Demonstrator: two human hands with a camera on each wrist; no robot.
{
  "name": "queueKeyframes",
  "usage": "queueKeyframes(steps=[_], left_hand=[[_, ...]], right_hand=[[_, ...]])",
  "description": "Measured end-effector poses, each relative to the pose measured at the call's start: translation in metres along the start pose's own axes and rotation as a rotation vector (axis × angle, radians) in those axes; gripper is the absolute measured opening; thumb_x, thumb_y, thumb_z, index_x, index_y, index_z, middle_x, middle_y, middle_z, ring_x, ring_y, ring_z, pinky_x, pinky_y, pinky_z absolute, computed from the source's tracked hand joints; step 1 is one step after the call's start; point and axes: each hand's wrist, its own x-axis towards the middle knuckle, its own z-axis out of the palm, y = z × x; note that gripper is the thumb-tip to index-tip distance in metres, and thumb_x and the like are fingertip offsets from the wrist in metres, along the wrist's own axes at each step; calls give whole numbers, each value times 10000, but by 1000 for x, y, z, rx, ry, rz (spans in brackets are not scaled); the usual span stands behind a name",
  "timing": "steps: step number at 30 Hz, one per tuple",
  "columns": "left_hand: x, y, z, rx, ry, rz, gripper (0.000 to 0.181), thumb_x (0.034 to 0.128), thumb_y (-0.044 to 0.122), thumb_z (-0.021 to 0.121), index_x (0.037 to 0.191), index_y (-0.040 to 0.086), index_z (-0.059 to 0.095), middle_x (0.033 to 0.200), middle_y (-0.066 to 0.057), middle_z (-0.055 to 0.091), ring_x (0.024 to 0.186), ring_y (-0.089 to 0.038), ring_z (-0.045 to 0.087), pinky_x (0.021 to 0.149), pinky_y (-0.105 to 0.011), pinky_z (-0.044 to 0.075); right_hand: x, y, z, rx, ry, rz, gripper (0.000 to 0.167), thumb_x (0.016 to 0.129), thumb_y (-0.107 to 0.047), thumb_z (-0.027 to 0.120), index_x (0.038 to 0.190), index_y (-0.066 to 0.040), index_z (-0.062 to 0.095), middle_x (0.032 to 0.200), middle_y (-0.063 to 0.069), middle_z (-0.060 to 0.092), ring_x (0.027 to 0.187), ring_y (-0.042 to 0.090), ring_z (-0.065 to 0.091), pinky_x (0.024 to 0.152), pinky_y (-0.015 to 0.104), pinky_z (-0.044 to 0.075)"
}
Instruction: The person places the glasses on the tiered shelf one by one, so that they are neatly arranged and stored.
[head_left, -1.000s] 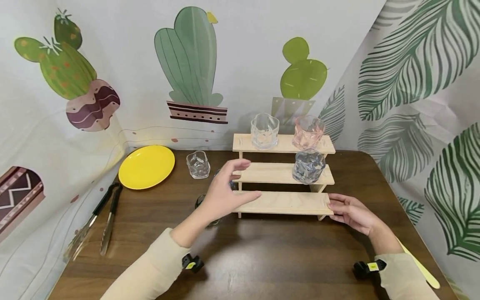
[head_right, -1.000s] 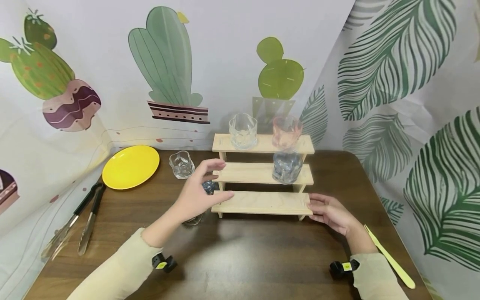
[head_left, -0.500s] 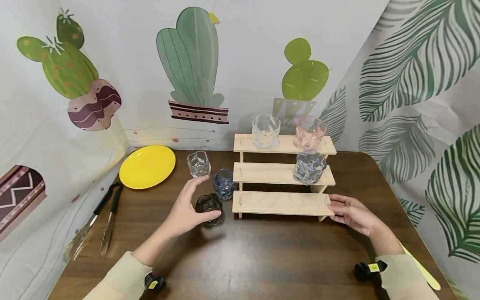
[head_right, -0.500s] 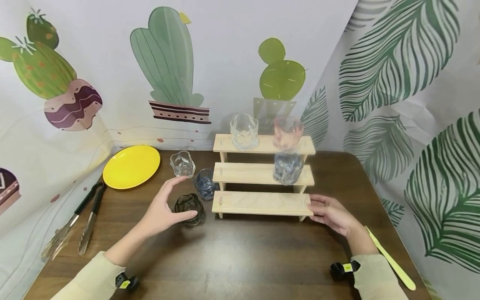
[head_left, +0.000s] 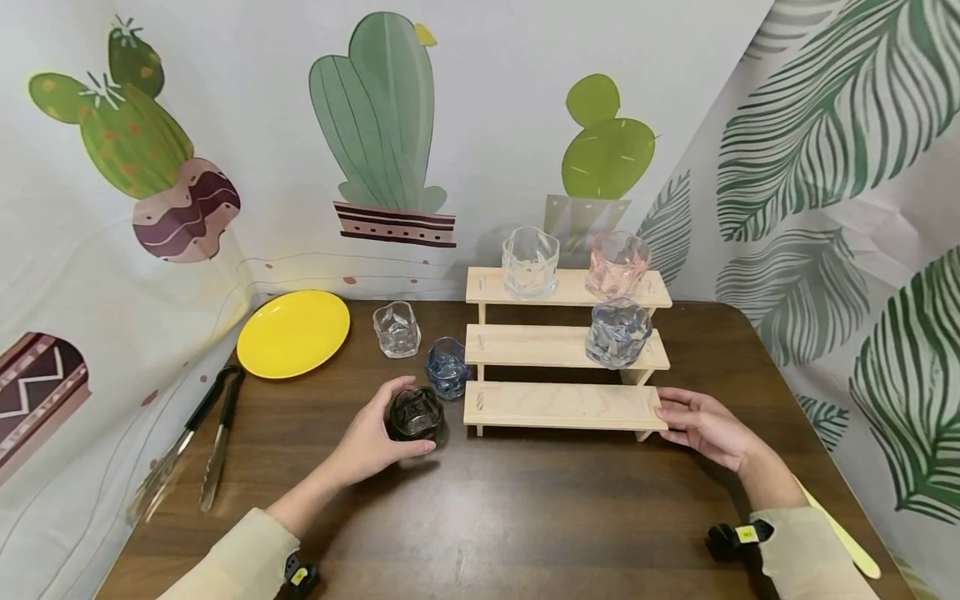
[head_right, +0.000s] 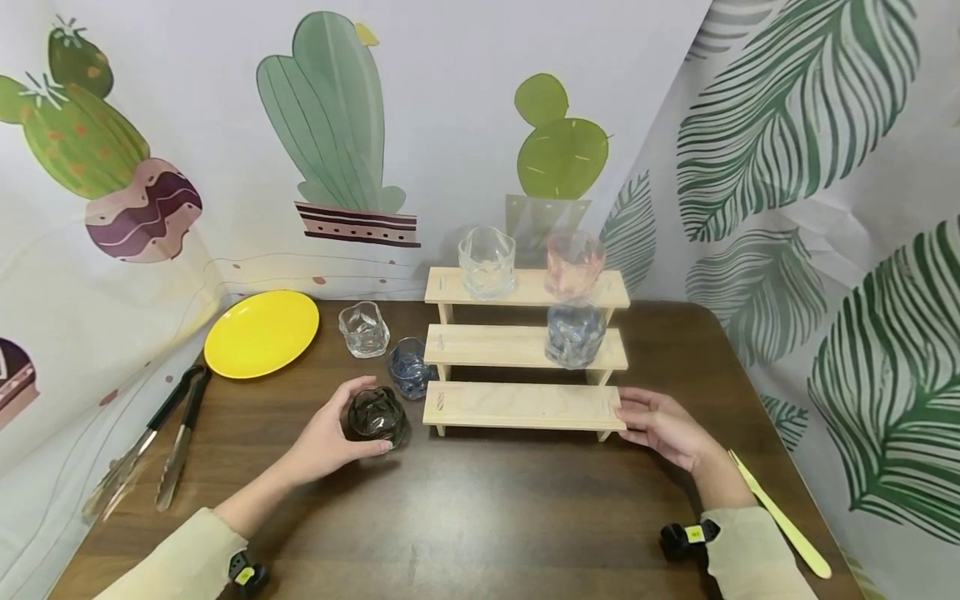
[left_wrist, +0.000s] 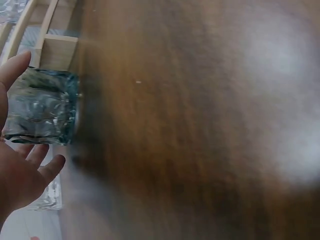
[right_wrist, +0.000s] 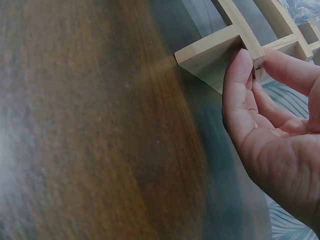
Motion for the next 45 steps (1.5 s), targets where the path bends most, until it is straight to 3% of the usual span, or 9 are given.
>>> queueKeyframes(steps=[10, 18, 20, 25, 28, 36, 45], left_hand=[[-5, -5, 4, -46, 45, -50, 805, 730, 239, 980, 1387, 200, 517, 1322, -56, 629, 1189, -252, 627, 986, -476, 538], [-4, -9, 10, -44, 107, -1, 768, 701, 46, 968, 1345, 46, 549, 1231, -217, 654, 1090, -399, 652, 896, -593, 554], [-4, -10, 10, -36, 125, 7, 761, 685, 36, 974, 1328, 35, 567, 1216, -212, 655, 1075, -382, 653, 885, -557, 566], [-5, -9, 8, -3, 179, 25, 760, 648, 100, 1010, 1299, 101, 617, 1208, -94, 633, 1075, -244, 633, 875, -338, 568], [-5, -1, 6, -12, 200, 38, 754, 643, 85, 1009, 1294, 83, 628, 1198, -119, 621, 1073, -275, 629, 871, -299, 552], [-3, 52, -2, -59, 212, 102, 706, 653, 22, 982, 1265, -19, 634, 1161, -199, 624, 1055, -386, 629, 936, -251, 501], [20, 54, 2, -122, 202, 161, 741, 669, 125, 1004, 1318, 140, 648, 1211, -37, 614, 1124, -224, 622, 966, -258, 535]], right_hand=[[3, -1, 0, -9, 9, 2, 453, 1049, 15, 538, 1462, 65, 359, 1204, 30, 658, 1028, 159, 682, 847, 296, 591], [3, 0, 0, -7, 5, 4, 364, 1045, 15, 545, 1393, -22, 443, 1200, 34, 657, 1024, 155, 679, 843, 291, 589], [3, 0, 0, -9, 9, 6, 368, 1044, 15, 547, 1395, -20, 442, 1199, 34, 658, 1023, 156, 680, 840, 291, 589], [2, -1, 0, -24, 13, 12, 458, 1045, 10, 549, 1460, 62, 362, 1202, 23, 659, 1025, 152, 682, 841, 291, 590], [2, -1, 1, -24, 16, 14, 509, 1045, 12, 547, 1486, 104, 308, 1202, 23, 655, 1025, 154, 682, 839, 292, 590], [0, -1, 1, -21, 13, 10, 603, 1052, 10, 536, 1517, 174, 189, 1203, 32, 642, 1030, 158, 676, 837, 298, 590], [0, 0, 1, -17, 21, 8, 554, 1048, 13, 542, 1500, 143, 251, 1200, 29, 644, 1027, 156, 674, 832, 295, 590]])
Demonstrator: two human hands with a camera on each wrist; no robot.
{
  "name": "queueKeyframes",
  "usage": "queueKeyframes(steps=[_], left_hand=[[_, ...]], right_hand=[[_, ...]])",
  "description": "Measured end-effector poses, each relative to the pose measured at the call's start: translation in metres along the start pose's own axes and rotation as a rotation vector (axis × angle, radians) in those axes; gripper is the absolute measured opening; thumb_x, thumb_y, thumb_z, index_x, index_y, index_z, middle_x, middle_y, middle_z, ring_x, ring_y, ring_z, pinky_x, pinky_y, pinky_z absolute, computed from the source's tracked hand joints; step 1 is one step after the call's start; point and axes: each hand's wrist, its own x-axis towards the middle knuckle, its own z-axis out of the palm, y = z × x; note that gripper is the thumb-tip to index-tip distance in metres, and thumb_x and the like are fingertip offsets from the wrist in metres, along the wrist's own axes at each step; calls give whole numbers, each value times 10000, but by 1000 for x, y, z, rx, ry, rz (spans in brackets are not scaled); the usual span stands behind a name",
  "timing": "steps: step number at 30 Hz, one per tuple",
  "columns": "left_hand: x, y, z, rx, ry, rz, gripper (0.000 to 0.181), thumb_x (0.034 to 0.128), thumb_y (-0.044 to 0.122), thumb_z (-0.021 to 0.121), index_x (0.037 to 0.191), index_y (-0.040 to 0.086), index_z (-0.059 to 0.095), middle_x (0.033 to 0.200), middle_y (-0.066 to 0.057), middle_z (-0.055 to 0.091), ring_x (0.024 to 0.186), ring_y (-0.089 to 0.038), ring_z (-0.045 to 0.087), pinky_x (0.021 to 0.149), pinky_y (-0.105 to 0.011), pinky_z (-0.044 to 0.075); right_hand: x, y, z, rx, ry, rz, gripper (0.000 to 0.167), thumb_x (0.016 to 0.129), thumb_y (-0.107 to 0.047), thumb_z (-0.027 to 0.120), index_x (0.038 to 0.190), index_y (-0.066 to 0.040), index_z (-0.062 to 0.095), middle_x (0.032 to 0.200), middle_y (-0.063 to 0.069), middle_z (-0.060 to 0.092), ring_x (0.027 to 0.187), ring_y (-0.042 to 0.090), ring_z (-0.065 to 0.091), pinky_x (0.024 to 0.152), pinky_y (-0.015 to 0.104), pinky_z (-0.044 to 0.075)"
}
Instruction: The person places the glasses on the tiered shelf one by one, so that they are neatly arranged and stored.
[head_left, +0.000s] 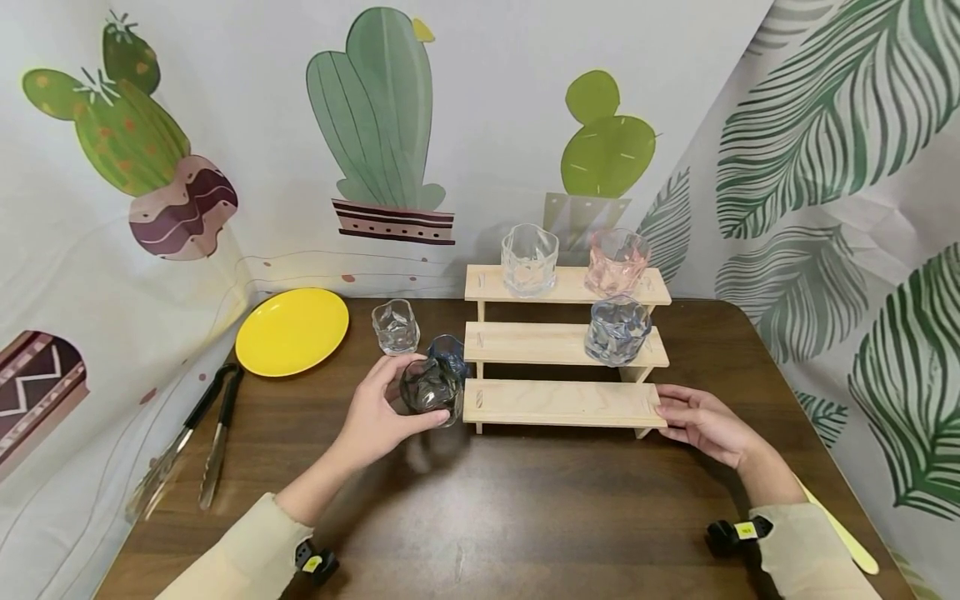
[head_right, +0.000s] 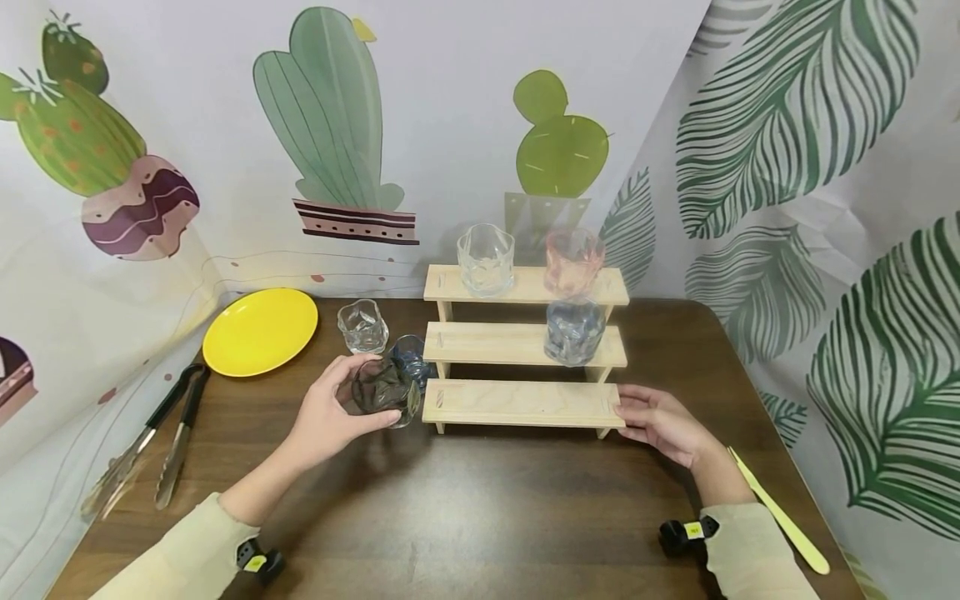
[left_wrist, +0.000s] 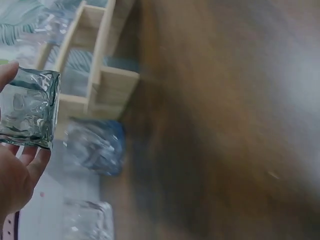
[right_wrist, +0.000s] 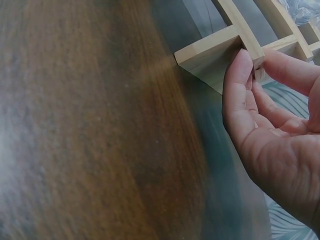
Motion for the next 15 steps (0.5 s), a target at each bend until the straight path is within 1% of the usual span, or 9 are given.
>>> queueKeyframes(steps=[2, 4, 7, 9, 11, 15], left_hand=[[6, 5, 3, -12, -6, 20, 729, 684, 151, 1000, 1323, 149, 649, 1208, -25, 607, 1135, -206, 613, 978, -271, 533], [11, 11, 8, -5, -6, 42, 722, 690, 178, 999, 1322, 148, 652, 1197, -18, 610, 1132, -196, 607, 986, -281, 528], [21, 21, 16, 26, 1, 71, 726, 683, 219, 1005, 1317, 145, 660, 1172, -12, 625, 1113, -191, 599, 977, -329, 530], [28, 26, 23, 43, 7, 85, 739, 670, 242, 1011, 1314, 139, 663, 1168, -15, 632, 1097, -187, 595, 946, -374, 547], [35, 32, 30, 48, 12, 84, 756, 655, 253, 1017, 1315, 143, 664, 1158, -17, 633, 1084, -177, 594, 913, -405, 563], [49, 38, 46, 30, 20, 73, 770, 639, 251, 1025, 1313, 144, 669, 1148, -19, 621, 1076, -160, 609, 887, -400, 588]], right_hand=[[0, 0, 0, 2, 2, 0, 548, 1047, 10, 545, 1498, 136, 260, 1200, 28, 644, 1027, 157, 675, 832, 294, 590], [0, 0, 0, 1, 3, -4, 540, 1048, 12, 543, 1494, 132, 265, 1203, 23, 641, 1028, 156, 675, 830, 292, 590], [0, 1, 0, 6, 0, -11, 519, 1049, 17, 536, 1485, 125, 278, 1210, 13, 640, 1032, 156, 676, 831, 291, 590], [0, 1, 0, 7, -3, -17, 515, 1050, 21, 531, 1483, 127, 274, 1213, 6, 639, 1034, 156, 677, 831, 290, 591], [-1, 1, 0, 11, -4, -18, 514, 1050, 20, 530, 1483, 127, 274, 1212, 5, 641, 1033, 157, 678, 832, 290, 591], [-1, 1, 0, 14, -6, -21, 505, 1050, 17, 533, 1479, 124, 289, 1210, 7, 641, 1032, 157, 679, 836, 295, 590]])
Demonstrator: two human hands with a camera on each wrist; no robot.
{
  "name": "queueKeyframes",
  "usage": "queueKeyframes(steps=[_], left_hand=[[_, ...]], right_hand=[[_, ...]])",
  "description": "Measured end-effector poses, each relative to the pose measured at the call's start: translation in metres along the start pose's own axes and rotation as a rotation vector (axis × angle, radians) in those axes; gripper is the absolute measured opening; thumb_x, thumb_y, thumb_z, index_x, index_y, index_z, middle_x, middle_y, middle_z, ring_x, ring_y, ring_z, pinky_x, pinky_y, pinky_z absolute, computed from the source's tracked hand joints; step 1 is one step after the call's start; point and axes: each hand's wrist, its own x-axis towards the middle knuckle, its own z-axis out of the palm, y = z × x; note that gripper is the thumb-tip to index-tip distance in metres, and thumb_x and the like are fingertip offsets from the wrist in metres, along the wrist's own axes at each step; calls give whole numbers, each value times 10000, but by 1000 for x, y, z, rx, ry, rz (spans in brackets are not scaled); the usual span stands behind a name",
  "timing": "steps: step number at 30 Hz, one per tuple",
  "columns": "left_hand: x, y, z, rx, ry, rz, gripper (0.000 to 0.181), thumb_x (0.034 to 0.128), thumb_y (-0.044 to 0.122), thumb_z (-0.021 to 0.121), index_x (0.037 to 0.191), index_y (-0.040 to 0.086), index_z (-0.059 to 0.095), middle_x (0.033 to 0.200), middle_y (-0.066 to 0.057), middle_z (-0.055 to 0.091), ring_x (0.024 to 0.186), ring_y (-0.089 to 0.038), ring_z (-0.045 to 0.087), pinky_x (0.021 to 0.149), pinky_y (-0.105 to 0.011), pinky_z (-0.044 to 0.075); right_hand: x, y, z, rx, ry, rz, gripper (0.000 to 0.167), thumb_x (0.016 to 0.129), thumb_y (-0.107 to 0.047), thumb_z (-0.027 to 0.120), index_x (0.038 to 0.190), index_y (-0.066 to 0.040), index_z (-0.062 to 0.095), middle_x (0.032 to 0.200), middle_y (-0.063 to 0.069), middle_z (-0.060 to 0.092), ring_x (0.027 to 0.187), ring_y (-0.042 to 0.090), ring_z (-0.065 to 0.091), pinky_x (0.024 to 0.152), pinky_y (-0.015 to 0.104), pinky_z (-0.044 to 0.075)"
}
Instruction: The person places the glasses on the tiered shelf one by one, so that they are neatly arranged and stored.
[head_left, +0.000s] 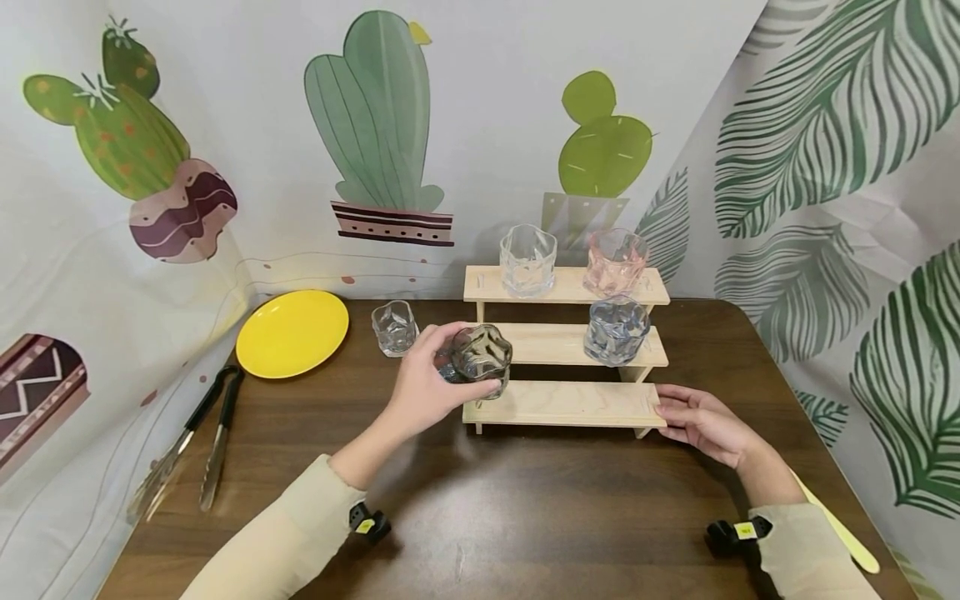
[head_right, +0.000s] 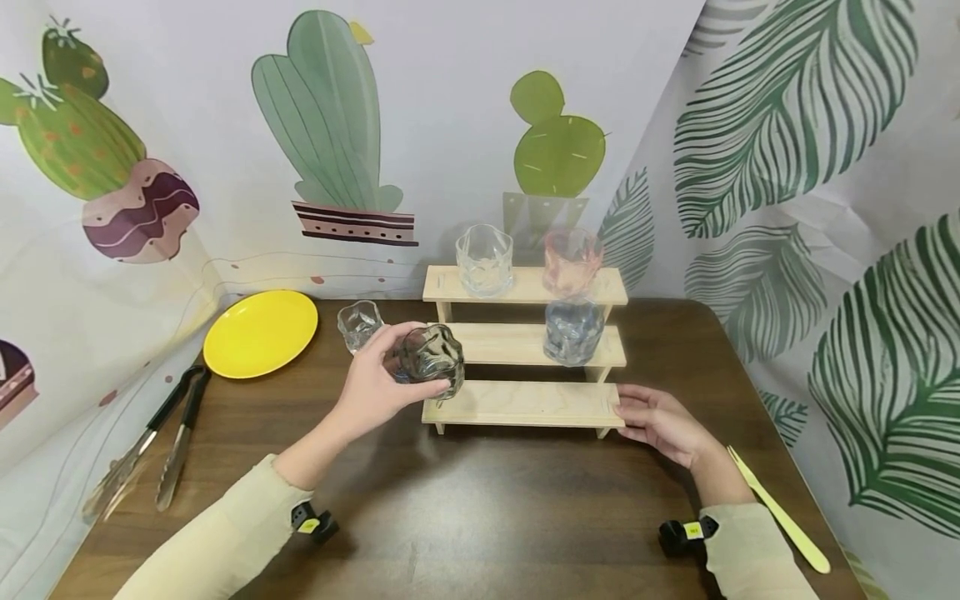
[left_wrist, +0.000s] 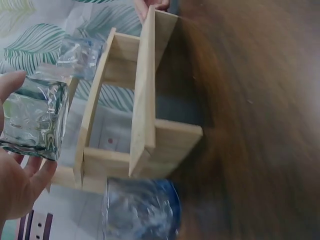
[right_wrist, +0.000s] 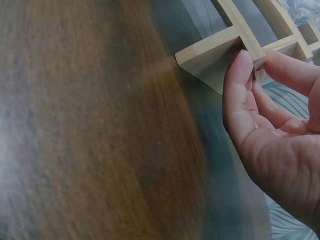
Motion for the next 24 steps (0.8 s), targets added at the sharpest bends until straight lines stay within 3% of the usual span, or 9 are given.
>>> queueKeyframes(steps=[14, 24], left_hand=[[44, 7, 51, -43, 27, -47, 741, 648, 267, 1016, 1294, 149, 672, 1153, -3, 603, 1082, -137, 603, 867, -272, 587], [55, 0, 69, 26, 34, -63, 762, 674, 314, 1000, 1318, 111, 648, 1226, -38, 624, 1081, -168, 614, 864, -259, 569]], right_hand=[[0, 0, 0, 5, -4, -3, 541, 1048, 21, 534, 1494, 147, 256, 1202, 18, 651, 1027, 157, 682, 833, 294, 592], [0, 1, -1, 14, -9, -8, 503, 1048, 24, 531, 1481, 124, 294, 1205, 21, 653, 1035, 158, 679, 840, 299, 591]])
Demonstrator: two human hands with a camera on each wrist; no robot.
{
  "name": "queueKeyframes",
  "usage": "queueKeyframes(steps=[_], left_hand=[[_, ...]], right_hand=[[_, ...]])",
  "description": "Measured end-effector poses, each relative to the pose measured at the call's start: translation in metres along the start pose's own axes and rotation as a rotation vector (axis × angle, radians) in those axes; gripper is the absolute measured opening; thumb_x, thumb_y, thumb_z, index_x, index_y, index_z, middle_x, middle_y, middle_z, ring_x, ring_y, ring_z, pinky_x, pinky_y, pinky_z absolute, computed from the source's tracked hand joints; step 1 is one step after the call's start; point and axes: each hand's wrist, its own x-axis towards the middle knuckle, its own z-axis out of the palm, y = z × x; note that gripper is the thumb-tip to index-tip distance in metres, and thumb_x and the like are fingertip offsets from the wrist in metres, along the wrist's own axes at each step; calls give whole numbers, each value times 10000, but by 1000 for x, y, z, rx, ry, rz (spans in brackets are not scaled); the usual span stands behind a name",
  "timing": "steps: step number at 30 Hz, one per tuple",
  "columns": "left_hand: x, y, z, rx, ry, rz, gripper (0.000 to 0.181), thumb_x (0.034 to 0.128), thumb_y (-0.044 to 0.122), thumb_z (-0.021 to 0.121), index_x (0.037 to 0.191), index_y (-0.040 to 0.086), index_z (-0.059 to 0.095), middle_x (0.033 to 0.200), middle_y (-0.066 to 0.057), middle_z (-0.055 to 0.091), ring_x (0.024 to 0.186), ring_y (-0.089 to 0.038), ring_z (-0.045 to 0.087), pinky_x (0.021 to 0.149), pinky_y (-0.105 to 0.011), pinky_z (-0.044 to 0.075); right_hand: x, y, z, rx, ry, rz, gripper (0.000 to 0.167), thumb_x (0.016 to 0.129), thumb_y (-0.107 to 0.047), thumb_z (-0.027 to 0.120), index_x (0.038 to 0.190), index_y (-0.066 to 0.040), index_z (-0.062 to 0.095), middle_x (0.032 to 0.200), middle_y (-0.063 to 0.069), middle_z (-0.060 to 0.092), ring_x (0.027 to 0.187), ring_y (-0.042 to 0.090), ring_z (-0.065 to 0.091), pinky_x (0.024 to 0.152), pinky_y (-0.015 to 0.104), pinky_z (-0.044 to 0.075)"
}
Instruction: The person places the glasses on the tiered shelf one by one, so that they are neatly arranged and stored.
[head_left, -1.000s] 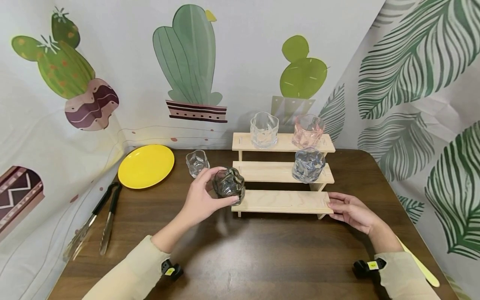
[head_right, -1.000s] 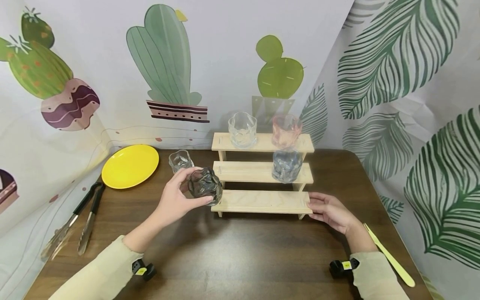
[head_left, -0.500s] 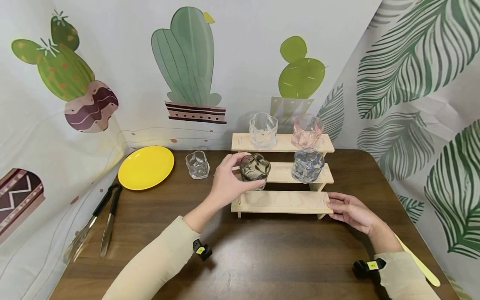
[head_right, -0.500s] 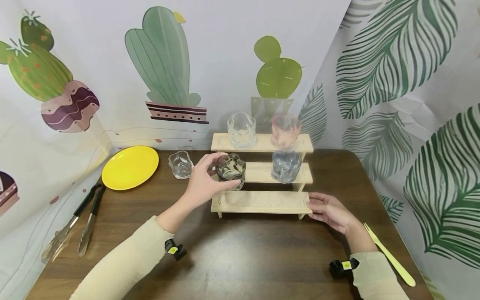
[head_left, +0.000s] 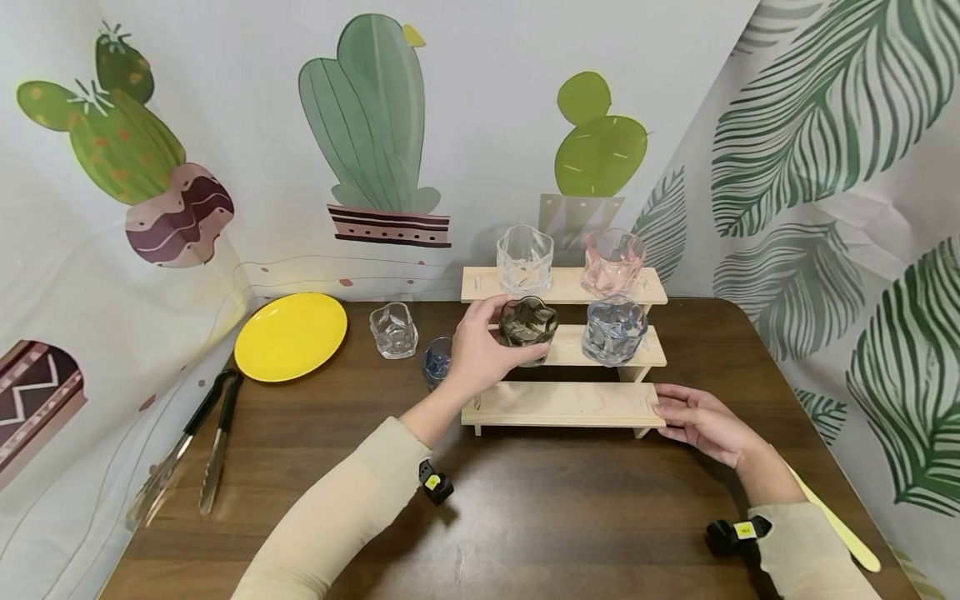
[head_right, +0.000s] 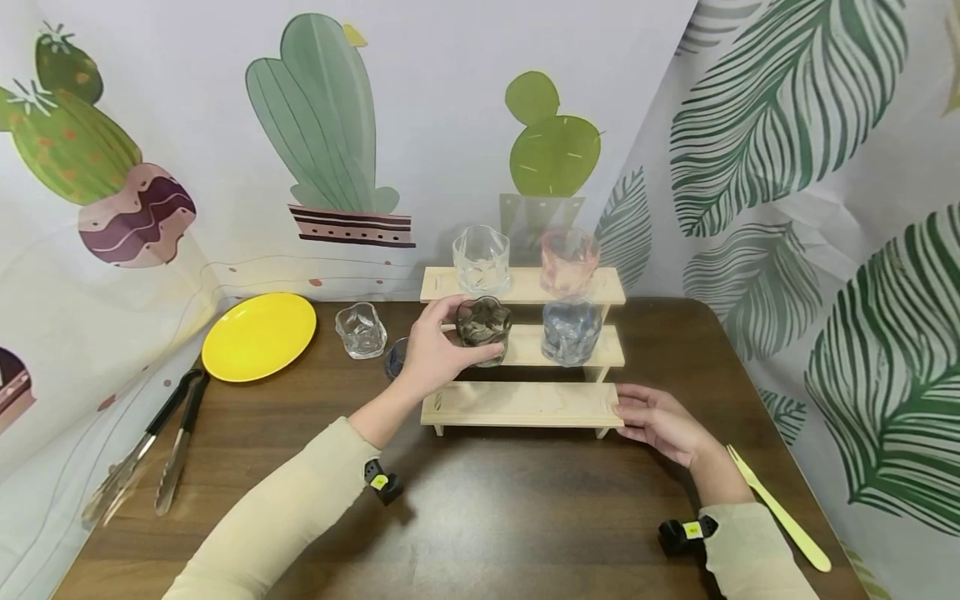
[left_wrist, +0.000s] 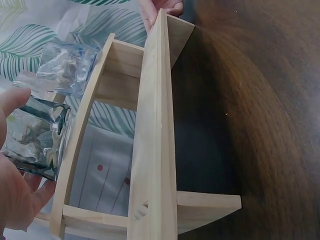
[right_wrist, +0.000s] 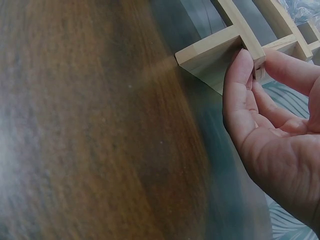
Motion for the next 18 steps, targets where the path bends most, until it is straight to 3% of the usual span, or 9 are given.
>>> queueKeyframes(steps=[18], left_hand=[[0, 1, 4, 73, 24, -52, 778, 674, 383, 988, 1335, 156, 645, 1220, -25, 620, 1012, -185, 636, 877, -332, 547]], right_hand=[[0, -1, 1, -11, 10, 10, 612, 1049, 17, 534, 1515, 185, 174, 1198, 14, 647, 1029, 153, 678, 837, 297, 592]])
